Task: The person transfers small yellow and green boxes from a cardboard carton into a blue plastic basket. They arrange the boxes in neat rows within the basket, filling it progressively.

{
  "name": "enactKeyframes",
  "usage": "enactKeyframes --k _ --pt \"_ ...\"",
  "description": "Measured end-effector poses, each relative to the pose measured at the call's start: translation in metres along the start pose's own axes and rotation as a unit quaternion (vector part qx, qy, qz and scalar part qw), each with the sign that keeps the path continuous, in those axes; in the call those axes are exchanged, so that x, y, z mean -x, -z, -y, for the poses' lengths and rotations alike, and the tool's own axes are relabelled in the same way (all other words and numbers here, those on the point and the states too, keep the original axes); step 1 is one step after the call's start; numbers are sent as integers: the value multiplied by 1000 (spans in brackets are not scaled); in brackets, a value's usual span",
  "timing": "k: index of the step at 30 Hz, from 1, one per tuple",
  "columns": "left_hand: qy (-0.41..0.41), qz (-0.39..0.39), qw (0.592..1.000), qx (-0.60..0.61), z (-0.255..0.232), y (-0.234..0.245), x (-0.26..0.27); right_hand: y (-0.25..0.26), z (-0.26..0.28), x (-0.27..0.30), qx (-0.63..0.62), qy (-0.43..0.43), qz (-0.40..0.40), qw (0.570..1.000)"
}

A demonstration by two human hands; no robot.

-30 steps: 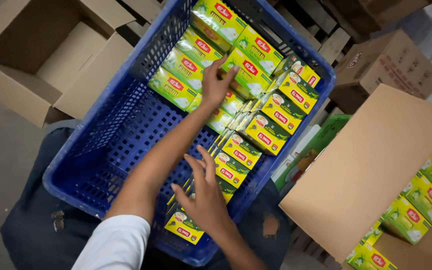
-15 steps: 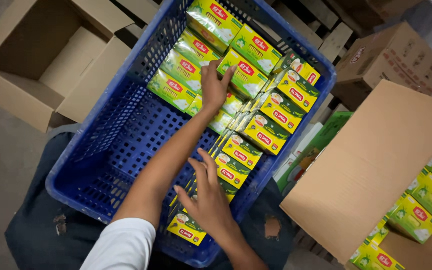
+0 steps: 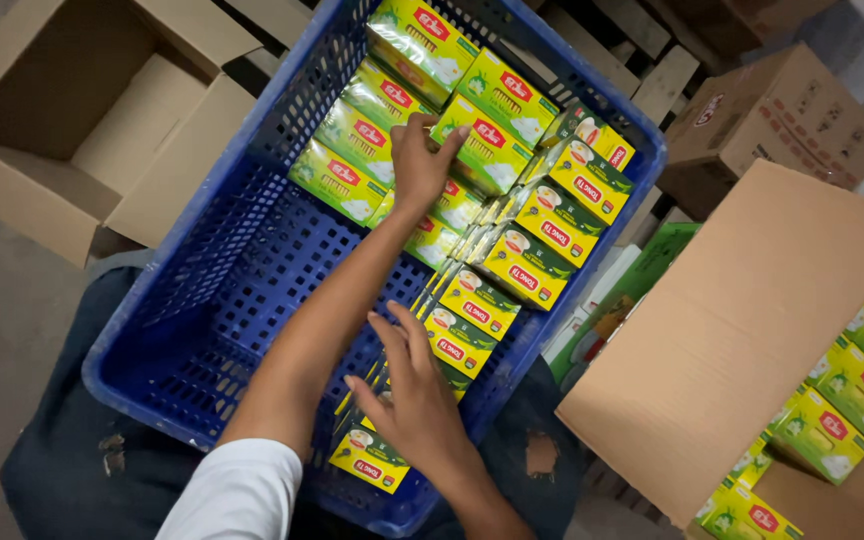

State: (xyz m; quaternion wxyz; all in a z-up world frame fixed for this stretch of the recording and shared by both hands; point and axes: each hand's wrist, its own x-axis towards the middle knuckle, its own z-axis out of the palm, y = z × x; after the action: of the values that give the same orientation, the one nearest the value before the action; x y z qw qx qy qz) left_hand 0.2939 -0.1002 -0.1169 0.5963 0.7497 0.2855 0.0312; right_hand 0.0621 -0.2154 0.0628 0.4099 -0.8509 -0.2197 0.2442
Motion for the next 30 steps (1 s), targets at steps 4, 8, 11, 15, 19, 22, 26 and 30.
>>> enactKeyframes --k 4,8,11,15,19,22,26,30 --pt "-8 30 1000 -2 -27 18 25 0 -3 3 11 10 1 1000" --pt "-288 -15 929 -234 3 26 16 0 -1 3 29 9 31 999" --pt "-375 6 878 -297 29 26 -7 3 1 1 39 15 36 999" --pt "-305 146 918 -207 36 30 -24 2 1 0 39 23 37 998" --pt "-288 157 923 -200 31 22 -29 -1 0 -2 59 39 34 997" --pt "-338 117 922 -146 34 20 -29 -2 1 -2 63 54 44 996" --pt "-267 125 928 -227 8 29 -21 1 -1 -4 72 45 55 995" --pt "-309 62 871 -376 24 21 -29 3 2 -5 89 54 67 992"
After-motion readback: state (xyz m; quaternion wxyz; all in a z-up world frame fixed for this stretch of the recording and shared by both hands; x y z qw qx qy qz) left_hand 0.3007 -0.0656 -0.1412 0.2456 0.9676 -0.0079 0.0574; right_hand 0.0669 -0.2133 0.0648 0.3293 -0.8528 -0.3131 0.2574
